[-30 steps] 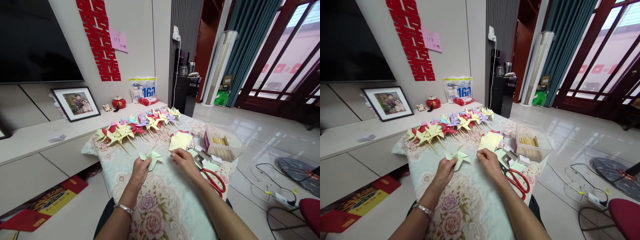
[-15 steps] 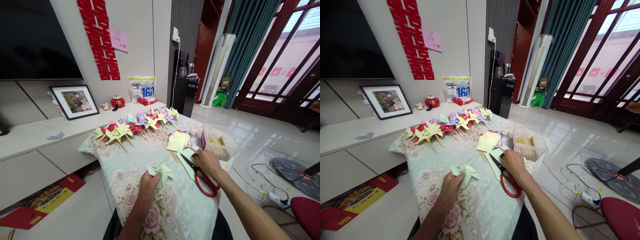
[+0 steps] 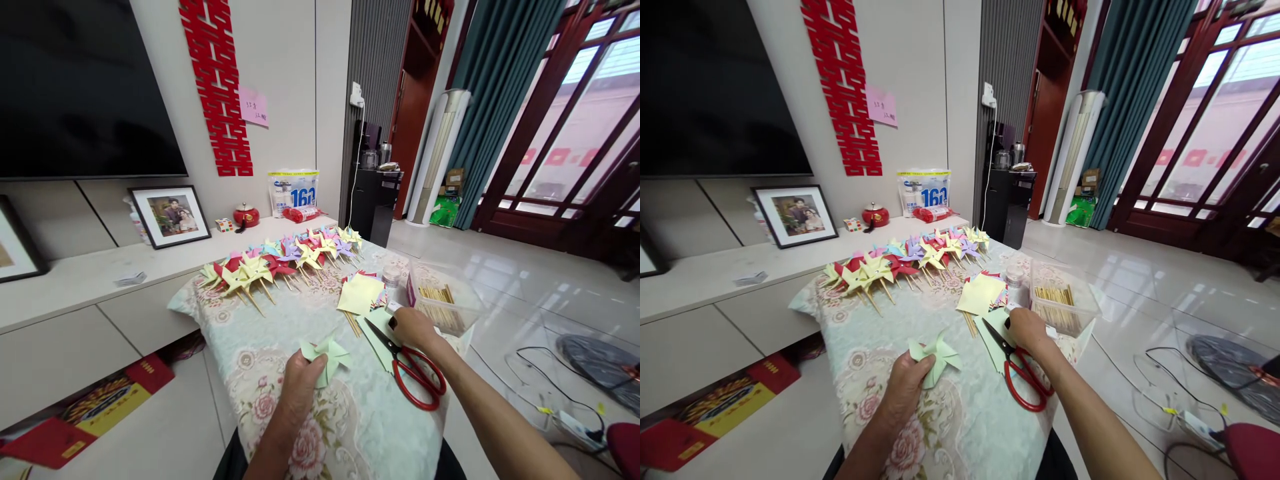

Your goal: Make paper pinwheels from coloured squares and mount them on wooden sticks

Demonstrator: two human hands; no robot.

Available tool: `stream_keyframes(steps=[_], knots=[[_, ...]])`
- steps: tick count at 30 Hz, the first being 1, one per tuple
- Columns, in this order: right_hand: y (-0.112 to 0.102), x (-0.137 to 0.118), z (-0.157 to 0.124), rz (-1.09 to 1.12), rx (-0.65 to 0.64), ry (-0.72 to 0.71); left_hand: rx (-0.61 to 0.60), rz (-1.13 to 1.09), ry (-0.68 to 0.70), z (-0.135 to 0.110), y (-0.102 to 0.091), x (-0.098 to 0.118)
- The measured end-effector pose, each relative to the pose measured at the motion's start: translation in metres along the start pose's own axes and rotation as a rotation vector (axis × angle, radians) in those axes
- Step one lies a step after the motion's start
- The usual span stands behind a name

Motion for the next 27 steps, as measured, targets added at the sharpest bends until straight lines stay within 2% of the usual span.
stream_keyframes(steps=[8, 15, 23, 27], knots=[[0.004, 0.005, 0.001, 0.046, 0.019, -0.052, -0.016, -0.029, -0.003, -0.002, 0.003, 0.002], [0.0, 0.012, 0.0, 0.224, 0.068, -0.063, -0.018, -0.032, -0.001, -0.002, 0.006, 0.005], [-0.001, 0.026, -0.007, 0.634, 0.085, -0.008, 0.016, -0.064, -0.016, -0.001, 0.005, 0.005], [-0.001, 0.004, -0.021, 0.933, 0.018, -0.059, 0.039, -0.172, -0.06, -0.004, 0.01, 0.011]])
Point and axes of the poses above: each hand's wrist, its own z-axis towards the middle knuckle, its own y-axis out of the palm, x = y × z, the point moved 7 cm from there along z, towards the middle knuckle, and after that the axes turned 6 degrees about -z, right-handed, at the moved point
